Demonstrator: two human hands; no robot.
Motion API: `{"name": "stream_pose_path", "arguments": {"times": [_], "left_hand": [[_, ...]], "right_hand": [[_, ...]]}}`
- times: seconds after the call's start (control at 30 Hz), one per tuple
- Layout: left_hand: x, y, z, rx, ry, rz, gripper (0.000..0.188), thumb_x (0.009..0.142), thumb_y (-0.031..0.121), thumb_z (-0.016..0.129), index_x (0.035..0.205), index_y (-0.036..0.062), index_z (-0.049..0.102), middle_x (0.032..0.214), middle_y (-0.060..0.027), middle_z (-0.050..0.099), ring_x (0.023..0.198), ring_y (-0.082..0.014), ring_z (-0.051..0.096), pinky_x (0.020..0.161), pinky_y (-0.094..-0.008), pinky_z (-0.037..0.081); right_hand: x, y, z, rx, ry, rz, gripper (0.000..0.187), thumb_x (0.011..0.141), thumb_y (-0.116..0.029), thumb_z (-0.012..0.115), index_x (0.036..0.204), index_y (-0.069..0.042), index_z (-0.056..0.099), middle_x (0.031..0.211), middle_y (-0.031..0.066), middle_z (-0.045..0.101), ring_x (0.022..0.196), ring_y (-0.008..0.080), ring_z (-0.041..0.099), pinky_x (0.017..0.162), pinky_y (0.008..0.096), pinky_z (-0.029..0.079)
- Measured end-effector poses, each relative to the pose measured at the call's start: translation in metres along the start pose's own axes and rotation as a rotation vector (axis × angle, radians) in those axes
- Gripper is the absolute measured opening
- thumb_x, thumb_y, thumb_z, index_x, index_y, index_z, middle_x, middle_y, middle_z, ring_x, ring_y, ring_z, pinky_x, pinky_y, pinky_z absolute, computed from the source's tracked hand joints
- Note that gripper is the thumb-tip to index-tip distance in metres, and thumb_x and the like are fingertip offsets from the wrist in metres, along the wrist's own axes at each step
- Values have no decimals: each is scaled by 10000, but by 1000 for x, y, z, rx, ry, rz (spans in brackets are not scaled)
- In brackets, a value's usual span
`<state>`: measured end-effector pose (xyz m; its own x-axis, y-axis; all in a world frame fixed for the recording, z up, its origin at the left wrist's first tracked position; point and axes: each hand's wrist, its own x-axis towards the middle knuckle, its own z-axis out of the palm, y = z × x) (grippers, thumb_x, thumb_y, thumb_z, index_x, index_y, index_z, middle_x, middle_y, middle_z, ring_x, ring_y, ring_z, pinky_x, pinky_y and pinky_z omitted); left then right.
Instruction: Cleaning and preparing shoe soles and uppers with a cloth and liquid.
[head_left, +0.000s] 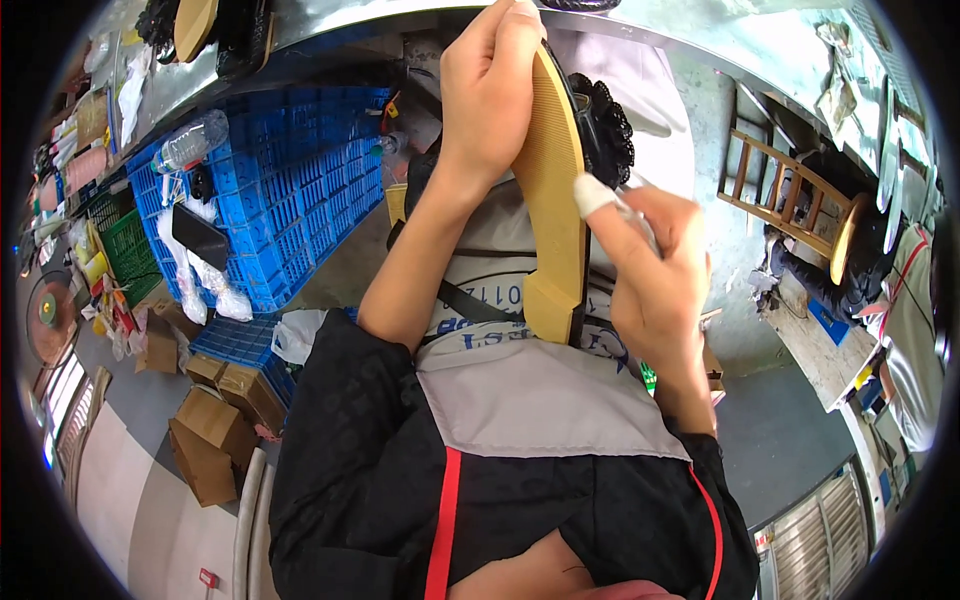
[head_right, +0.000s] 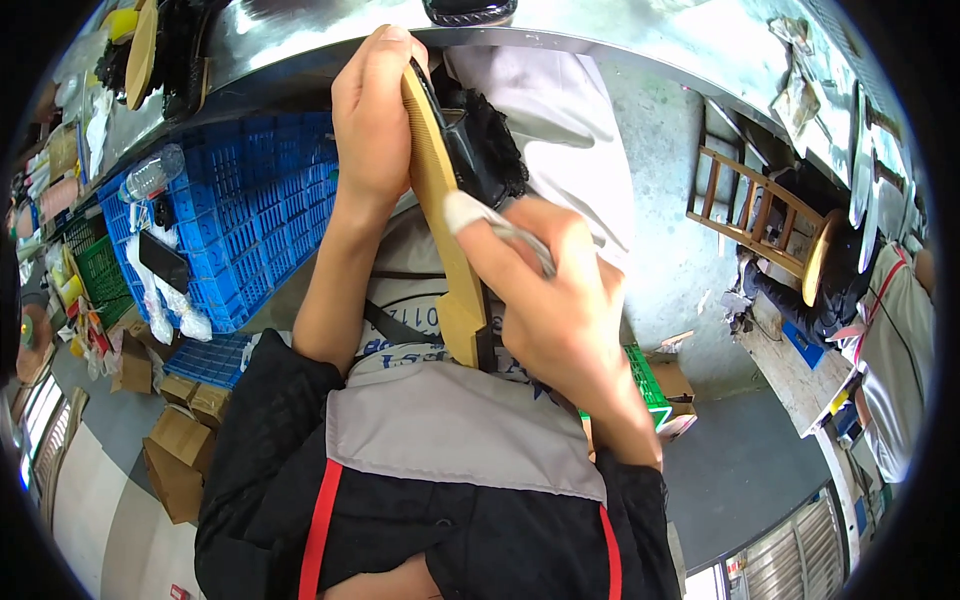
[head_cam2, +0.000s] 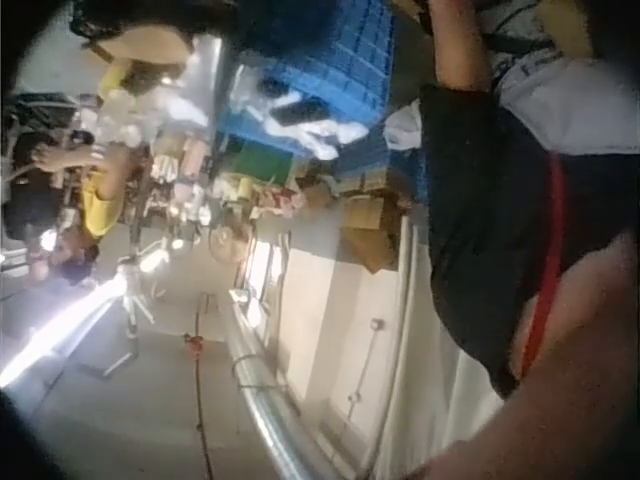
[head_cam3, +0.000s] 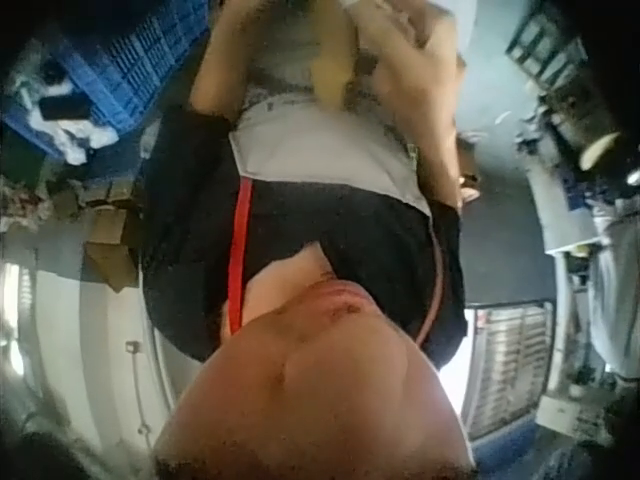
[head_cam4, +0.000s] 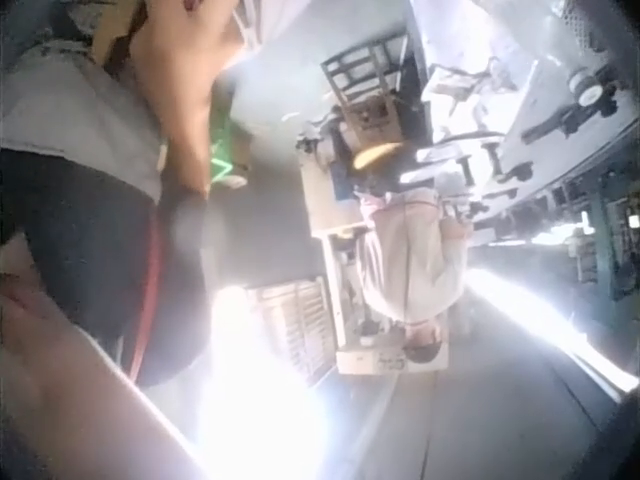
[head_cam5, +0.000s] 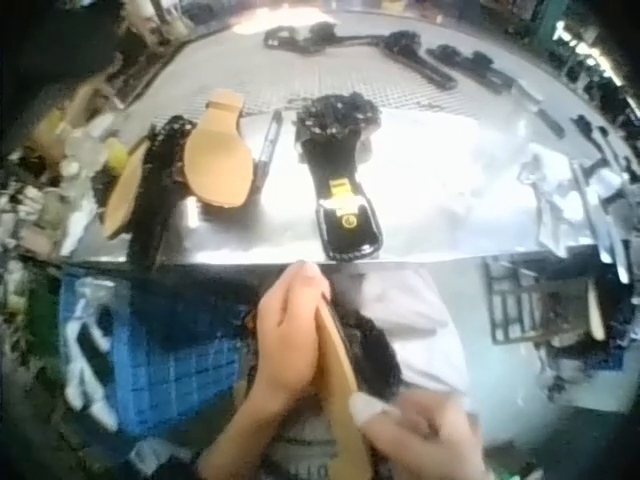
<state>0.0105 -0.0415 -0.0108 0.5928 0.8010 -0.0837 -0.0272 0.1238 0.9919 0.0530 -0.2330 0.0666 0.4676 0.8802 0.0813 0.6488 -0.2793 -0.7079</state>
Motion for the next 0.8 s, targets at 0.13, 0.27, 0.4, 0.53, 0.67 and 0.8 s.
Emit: {"name": "stream_pose_path", "arguments": {"times": [0.13,0.27,0.4,0.53,0.67,0.8], "left_hand": [[-4,8,7,-28,-22,-25,328,1015,249,432,777,51,542,675,-1,501,599,-75,441,565,-255,374],[-1,1,6,-52,-53,35,316,1005,242,436,774,51,535,676,-13,504,599,-92,452,567,-260,379],[-5,11,13,-134,-67,-91,309,1004,268,450,796,61,546,665,-23,514,565,-97,455,545,-265,386],[-10,3,1,-169,0,-85,316,1005,270,448,776,68,530,621,-15,477,555,-101,447,539,-261,379],[-11,9,11,-208,-88,-105,316,997,267,451,761,68,515,615,-9,445,539,-94,399,517,-267,338],[-10,-2,2,-125,-76,23,311,992,260,453,745,76,489,594,-8,426,521,-94,369,508,-264,317]], "right_hand": [[22,2,-2,52,-1,16,499,786,175,517,1178,-47,731,1083,121,524,928,240,569,828,307,462],[-14,-2,-4,70,-101,121,529,811,192,480,1212,-60,715,1116,120,462,995,238,547,823,276,461],[23,1,-2,25,44,0,497,846,195,481,1207,-59,710,1099,121,440,937,241,578,846,296,482],[-13,-9,4,89,-68,103,454,853,186,501,1182,-47,711,1102,128,442,912,237,585,849,308,482],[8,-8,0,7,25,14,457,839,195,514,1193,-25,701,1113,128,443,903,209,576,800,303,476],[-16,-10,2,40,-53,76,496,826,202,493,1218,-26,694,1125,136,436,915,230,562,796,306,477]]}}
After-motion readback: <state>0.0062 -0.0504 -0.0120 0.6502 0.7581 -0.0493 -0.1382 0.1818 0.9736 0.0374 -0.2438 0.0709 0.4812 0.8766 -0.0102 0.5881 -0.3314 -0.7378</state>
